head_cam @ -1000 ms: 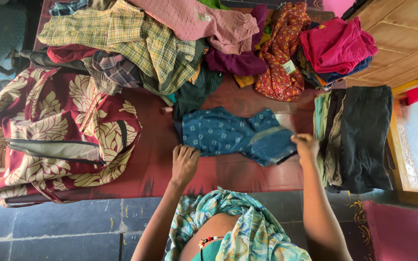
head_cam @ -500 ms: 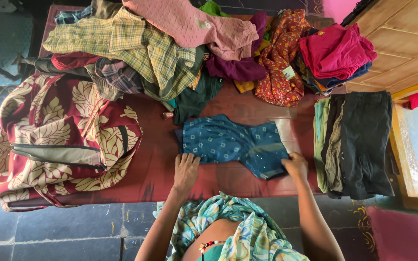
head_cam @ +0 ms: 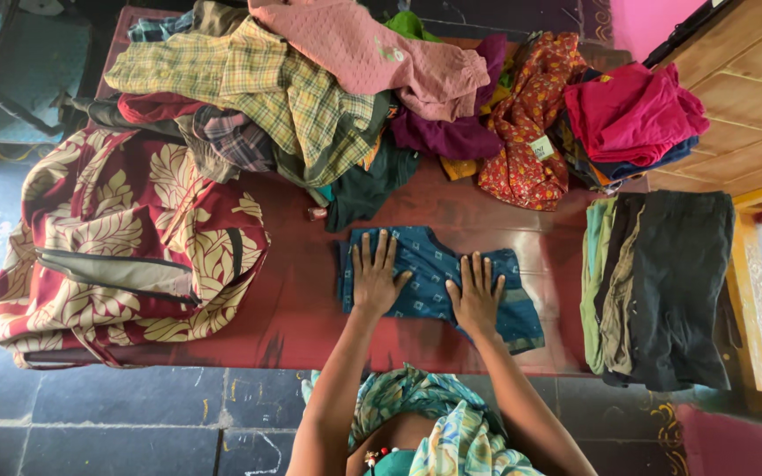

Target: The person folds various items of clothing, including a pink top and a patterned blue garment, by hand on a flat red surface.

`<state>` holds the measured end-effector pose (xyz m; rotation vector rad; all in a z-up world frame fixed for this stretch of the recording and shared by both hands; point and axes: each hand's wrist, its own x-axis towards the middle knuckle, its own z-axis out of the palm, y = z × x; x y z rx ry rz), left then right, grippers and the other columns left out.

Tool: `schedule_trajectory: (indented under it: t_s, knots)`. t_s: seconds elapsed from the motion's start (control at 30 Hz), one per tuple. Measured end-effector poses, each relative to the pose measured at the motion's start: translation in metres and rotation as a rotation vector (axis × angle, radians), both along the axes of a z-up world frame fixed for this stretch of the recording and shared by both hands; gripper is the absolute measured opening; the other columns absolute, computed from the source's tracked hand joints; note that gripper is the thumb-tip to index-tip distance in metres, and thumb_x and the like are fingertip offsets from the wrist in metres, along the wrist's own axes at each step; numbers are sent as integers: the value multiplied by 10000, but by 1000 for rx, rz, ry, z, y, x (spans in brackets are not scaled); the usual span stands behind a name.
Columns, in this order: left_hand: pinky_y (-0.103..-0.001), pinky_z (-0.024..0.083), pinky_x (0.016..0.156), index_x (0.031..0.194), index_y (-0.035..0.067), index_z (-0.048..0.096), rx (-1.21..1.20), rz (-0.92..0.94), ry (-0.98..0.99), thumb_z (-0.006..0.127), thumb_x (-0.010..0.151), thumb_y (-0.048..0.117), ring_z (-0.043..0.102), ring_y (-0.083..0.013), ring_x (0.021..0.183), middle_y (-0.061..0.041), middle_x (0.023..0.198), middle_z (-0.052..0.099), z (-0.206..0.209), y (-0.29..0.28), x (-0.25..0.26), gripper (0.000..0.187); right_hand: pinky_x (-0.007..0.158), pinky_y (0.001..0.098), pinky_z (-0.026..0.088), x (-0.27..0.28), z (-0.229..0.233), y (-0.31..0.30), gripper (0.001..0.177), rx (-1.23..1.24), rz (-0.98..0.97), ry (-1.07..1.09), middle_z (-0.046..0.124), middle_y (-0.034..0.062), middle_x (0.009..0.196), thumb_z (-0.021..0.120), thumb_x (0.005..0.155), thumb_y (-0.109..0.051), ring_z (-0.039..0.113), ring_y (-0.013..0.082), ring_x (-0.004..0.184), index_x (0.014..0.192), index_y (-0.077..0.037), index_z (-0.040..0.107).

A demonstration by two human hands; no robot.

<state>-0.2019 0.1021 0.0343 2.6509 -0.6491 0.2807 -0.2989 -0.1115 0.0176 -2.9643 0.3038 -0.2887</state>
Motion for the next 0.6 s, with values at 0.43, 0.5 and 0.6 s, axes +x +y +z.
schedule_trajectory:
  t_s: [0.43,0.5,0.6]
  knots:
    - [-468,500,920,1374,109,517,-460,673,477,774,846,285,667,-329,1065,-113,1107,715,12,73,-55,614,1186,561,311,10,68,51,711,400,366,-123,490,182,1498,769,860,-405,407,383,1449,1423,-55,511]
    - [-473,530,857,1323,104,543,-545,740,618,772,869,283,706,-336,963,-108,989,759,1,77,-53,539,1163,552,302,18,70,93,753,357,608,10,502,176,1479,784,746,-321,416,377,1426,1401,-43,537]
    - [-464,548,774,1236,97,612,-617,748,570,791,824,236,709,-323,838,-119,904,754,-14,76,-47,470,1166,535,299,19,37,134,708,183,735,121,478,181,1504,784,755,-244,402,363,1428,1383,-26,541]
